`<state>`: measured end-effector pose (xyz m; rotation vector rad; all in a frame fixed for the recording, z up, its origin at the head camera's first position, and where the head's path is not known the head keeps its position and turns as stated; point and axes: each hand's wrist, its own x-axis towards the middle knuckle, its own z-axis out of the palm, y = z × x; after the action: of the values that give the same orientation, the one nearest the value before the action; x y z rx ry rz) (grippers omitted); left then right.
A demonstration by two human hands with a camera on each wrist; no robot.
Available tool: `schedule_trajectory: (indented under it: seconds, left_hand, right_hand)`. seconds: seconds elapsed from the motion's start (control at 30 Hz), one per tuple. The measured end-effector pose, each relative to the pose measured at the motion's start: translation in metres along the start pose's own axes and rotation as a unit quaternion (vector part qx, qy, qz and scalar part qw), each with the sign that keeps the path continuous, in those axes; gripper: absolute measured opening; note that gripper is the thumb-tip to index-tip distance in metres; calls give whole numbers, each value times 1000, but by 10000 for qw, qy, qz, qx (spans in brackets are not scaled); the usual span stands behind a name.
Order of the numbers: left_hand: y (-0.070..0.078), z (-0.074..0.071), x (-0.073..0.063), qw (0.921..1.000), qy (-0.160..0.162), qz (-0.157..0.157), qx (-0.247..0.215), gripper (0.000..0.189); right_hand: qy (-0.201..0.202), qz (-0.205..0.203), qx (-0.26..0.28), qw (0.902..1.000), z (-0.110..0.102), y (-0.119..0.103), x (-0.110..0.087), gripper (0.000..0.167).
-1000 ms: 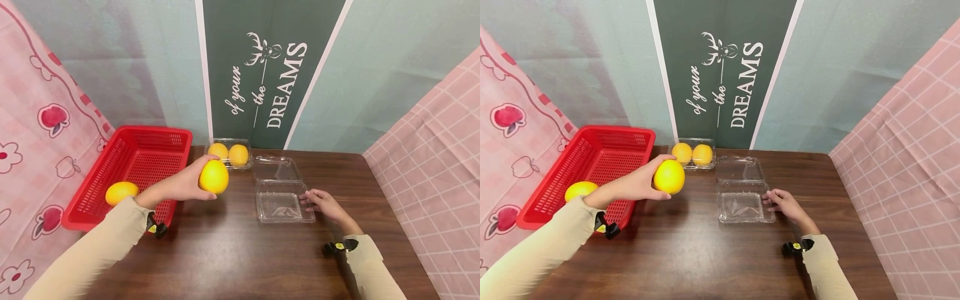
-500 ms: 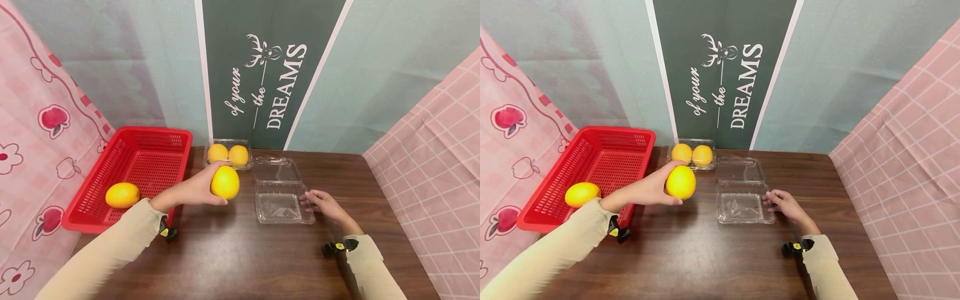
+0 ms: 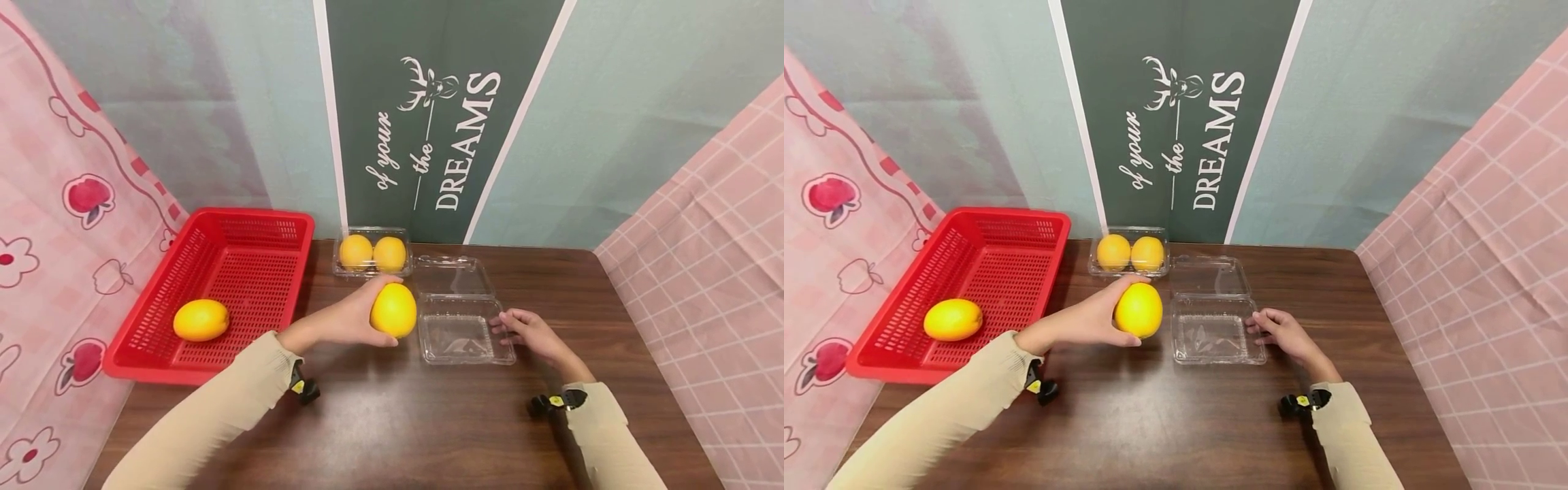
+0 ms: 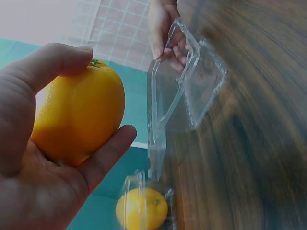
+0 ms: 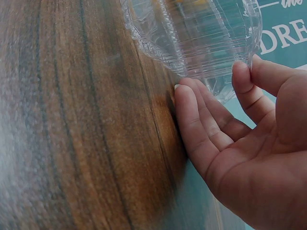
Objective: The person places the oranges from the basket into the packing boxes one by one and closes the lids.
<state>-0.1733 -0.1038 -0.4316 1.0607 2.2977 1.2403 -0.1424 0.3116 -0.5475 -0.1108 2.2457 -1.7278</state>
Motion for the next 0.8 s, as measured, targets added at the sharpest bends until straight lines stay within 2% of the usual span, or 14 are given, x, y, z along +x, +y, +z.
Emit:
schedule_trajectory:
  seconds: [0.37,0.8]
  left_hand:
    - [6,21,21,9997,-187,23,-129,94]
    - [2,37,39,9999,-112,-48,-119,97]
  right_hand:
    - [-26,-13,32,10000,-1,-1,2,42]
    - [-19,-5,19,10000,0,0,1,43]
